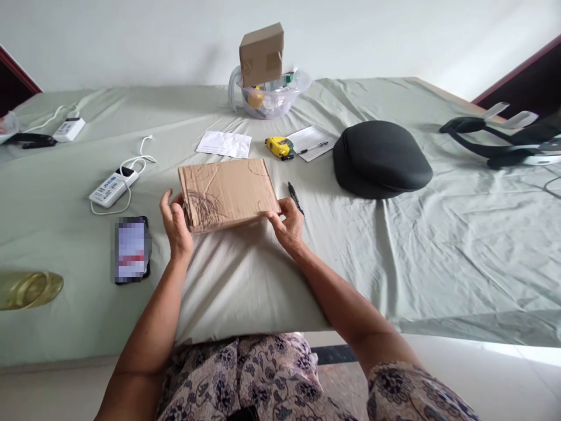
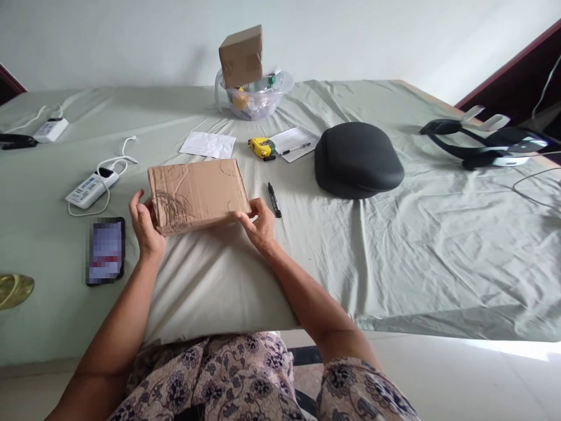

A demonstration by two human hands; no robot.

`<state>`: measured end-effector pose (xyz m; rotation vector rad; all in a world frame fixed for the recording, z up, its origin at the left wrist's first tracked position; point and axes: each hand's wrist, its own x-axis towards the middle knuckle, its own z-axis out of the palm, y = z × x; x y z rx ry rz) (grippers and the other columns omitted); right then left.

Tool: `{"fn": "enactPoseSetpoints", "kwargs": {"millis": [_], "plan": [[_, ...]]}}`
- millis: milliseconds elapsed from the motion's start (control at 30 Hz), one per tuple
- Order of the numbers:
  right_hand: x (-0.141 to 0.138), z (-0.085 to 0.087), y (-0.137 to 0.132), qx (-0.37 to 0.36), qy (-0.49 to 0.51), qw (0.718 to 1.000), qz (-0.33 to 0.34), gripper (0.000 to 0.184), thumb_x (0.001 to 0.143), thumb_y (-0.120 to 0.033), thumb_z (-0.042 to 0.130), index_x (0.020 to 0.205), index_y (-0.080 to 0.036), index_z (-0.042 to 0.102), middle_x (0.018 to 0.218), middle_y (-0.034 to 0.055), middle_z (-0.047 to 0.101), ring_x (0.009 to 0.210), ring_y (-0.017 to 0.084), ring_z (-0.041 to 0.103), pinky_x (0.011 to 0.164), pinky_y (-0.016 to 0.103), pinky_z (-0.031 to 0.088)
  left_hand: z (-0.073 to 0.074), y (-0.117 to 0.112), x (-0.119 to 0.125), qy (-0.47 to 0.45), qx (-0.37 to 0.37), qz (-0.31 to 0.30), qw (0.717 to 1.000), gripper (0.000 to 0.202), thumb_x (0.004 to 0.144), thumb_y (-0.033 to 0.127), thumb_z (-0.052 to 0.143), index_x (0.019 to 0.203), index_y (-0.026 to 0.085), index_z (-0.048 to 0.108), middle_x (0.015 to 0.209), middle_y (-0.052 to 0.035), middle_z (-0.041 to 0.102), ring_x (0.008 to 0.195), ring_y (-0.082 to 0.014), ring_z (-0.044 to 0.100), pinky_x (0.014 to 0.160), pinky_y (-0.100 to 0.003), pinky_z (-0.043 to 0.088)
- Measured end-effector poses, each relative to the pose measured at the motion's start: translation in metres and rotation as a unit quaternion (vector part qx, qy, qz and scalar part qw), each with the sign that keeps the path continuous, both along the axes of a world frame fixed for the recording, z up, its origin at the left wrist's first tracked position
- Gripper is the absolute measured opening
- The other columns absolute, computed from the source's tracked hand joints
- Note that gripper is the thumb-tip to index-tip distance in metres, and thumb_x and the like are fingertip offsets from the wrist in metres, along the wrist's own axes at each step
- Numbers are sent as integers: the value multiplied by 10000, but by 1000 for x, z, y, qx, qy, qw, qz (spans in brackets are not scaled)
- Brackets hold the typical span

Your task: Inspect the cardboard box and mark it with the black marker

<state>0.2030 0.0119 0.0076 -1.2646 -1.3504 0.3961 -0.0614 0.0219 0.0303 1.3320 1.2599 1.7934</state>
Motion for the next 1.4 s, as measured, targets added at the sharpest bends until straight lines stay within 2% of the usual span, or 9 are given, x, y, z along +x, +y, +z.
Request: {"fn": "enactPoseSetpoints", "kwargs": {"millis": [167, 267, 333, 433, 600, 700, 867, 1133, 1400], "plan": [[5, 3, 4, 2, 7, 999, -34, 536, 844, -753, 647, 785, -244, 488, 696, -32, 501, 645, 139, 479, 654, 305, 454, 3, -4, 8, 74, -47, -85, 993, 783, 902, 796, 559, 1390, 186, 615, 1443, -158, 640, 1386, -314, 589, 1159, -398, 491], [7, 3, 5, 34, -19, 998, -58, 469, 888, -686, 646, 1008, -237, 589, 888, 29, 618, 779, 184, 592, 711, 342, 515, 0, -7, 13, 98, -78, -32, 992, 832, 923, 794, 518, 1472, 170, 543, 1446, -188, 631, 1362, -314, 607, 1136, -420, 505], [6, 5, 3, 80, -78, 991, -67, 447, 940, -602, 618, 1199, -238, 607, 1114, 104, 651, 999, 252, 647, 825, 413, 557, -2, -12, 15, 168, -22, 40, 985, 843, 962, 764, 466, 1544, 154, 463, 1556, -223, 527, 1473, -326, 504, 1212, -458, 426], [0, 9, -6, 150, -204, 966, -53, 348, 983, -432, 606, 1294, -276, 635, 1318, 131, 623, 1256, 315, 600, 1041, 519, 503, -5, -20, 21, 335, 104, 104, 931, 709, 1009, 655, 469, 1483, 135, 558, 1634, -245, 429, 1584, -365, 336, 1297, -536, 250], [-20, 9, -22, 181, -350, 919, -6, 402, 989, -331, 619, 1386, -397, 624, 1430, 49, 625, 1388, 298, 538, 1233, 561, 320, -10, -32, 40, 477, 177, 48, 860, 401, 1037, 393, 538, 1379, 237, 675, 1498, -161, 627, 1510, -349, 474, 1298, -579, 172], [-24, 6, -23, 182, -382, 906, -12, 405, 1006, -320, 599, 1399, -414, 623, 1452, 27, 622, 1397, 269, 531, 1277, 533, 249, -11, -34, 46, 497, 164, 48, 851, 381, 1039, 326, 532, 1387, 247, 665, 1445, -141, 673, 1445, -317, 558, 1310, -554, 153], [-19, 3, -19, 186, -393, 900, -35, 386, 1008, -285, 594, 1371, -404, 653, 1438, 26, 631, 1376, 249, 550, 1257, 472, 293, -8, -32, 45, 530, 188, 76, 824, 376, 1021, 262, 527, 1368, 241, 670, 1427, -115, 691, 1402, -271, 597, 1326, -483, 139], [-26, 5, -22, 170, -410, 895, -45, 406, 1027, -356, 574, 1428, -389, 623, 1504, 60, 592, 1437, 279, 511, 1269, 517, 275, -9, -36, 48, 536, 159, 54, 827, 457, 974, 275, 604, 1430, 288, 636, 1498, -107, 635, 1433, -313, 547, 1332, -542, 100], [-15, 3, -15, 149, -357, 922, -14, 397, 1016, -287, 560, 1386, -389, 660, 1547, 60, 574, 1481, 303, 496, 1233, 553, 382, -10, -33, 45, 538, 148, 42, 828, 501, 955, 217, 576, 1448, 295, 620, 1511, -100, 624, 1459, -307, 527, 1338, -541, 81]]}}
